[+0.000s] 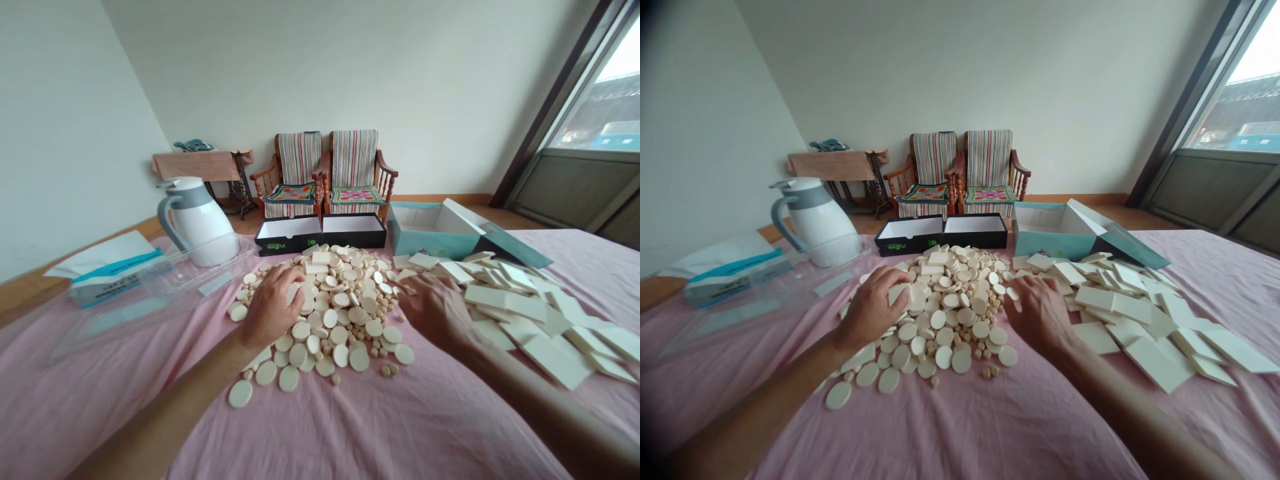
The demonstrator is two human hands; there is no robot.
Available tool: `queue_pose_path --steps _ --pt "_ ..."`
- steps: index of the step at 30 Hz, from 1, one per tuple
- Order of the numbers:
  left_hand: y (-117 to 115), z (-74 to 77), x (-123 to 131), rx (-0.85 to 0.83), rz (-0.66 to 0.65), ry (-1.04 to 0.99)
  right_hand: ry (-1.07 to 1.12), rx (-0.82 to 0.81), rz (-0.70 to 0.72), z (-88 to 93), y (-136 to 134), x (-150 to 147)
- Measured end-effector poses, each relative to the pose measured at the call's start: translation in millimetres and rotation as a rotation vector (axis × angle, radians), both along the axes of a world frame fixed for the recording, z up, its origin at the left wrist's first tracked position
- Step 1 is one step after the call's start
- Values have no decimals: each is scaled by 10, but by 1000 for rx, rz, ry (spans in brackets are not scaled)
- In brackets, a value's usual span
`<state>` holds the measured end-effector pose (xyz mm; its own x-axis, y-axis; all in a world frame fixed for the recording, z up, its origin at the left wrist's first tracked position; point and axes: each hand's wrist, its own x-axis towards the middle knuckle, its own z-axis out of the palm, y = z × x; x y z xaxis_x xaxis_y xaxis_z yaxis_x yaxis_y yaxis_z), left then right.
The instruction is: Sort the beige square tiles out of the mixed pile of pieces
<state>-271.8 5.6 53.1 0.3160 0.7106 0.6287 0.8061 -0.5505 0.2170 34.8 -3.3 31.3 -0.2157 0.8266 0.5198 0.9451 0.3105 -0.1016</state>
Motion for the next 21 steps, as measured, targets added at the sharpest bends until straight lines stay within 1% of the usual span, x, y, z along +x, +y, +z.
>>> queue_pose_path --steps 1,3,5,8,11,14,18,20,21 --pt "55 31 -97 -48 48 1 22 -55 63 -52 -125 -78" --pt "153 64 -296 -167 88 13 51 -115 144 -153 -353 -201" --pt "215 56 -454 -301 72 51 64 -118 187 -235 -512 -272" --pt "226 -19 -542 -427 39 99 71 -83 224 -311 -585 -299" --pt "194 -99 -500 -454 67 90 93 -90 238 -360 -530 -272" --pt "194 -117 -455 -449 107 79 139 -118 236 -397 -458 -225" --pt "272 -44 -354 -405 94 21 231 -127 193 -399 -406 -168" --pt "332 5 -185 -414 43 -46 276 -143 166 -388 -383 -141" --pt "365 27 -57 -426 2 -69 292 -155 156 -384 -368 -127"
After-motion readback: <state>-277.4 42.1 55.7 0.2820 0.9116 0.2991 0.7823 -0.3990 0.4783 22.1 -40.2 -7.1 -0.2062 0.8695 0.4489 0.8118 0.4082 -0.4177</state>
